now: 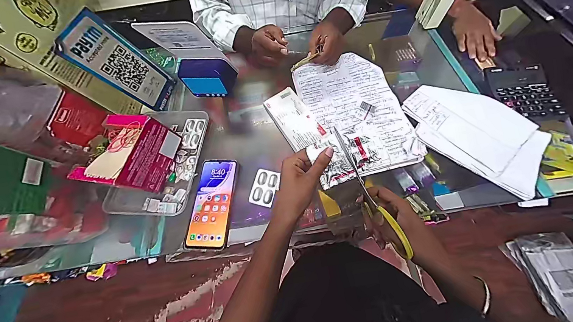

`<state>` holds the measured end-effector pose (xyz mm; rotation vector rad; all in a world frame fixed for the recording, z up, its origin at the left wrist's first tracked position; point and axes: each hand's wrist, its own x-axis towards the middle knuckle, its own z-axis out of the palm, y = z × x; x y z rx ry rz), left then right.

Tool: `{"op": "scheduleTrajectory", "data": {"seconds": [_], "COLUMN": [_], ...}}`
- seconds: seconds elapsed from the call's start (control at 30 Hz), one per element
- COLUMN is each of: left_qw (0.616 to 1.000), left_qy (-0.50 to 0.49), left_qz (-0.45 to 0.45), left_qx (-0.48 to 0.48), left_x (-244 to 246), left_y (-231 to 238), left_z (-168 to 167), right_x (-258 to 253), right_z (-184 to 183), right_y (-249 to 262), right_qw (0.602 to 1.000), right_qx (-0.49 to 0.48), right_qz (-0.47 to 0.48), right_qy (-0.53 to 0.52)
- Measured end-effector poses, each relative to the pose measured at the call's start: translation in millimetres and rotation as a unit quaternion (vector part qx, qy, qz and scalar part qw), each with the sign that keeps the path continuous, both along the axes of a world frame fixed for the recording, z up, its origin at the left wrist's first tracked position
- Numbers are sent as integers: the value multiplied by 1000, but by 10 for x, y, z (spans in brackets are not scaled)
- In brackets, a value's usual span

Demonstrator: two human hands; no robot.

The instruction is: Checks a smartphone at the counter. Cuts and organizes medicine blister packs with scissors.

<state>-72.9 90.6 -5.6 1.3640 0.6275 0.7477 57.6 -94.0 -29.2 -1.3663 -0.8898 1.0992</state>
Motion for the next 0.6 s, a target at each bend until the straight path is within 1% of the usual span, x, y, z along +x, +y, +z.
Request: {"op": "scheduleTrajectory", "data": {"seconds": [0.3, 0.6], "left_qw": [1000, 999], "left_qy": [0, 12], "left_qz": [3, 1], "left_qx": [-14, -36], "left_x": [56, 129], "left_y": [26, 88], "left_z": [-69, -197], "right_x": [-4, -17], "right_z": [56, -5], "right_y": [73, 130], "right_qw": [999, 998], "right_qx": [-40, -44], "right_qz": [-15, -45], "right_qy": [12, 20]}}
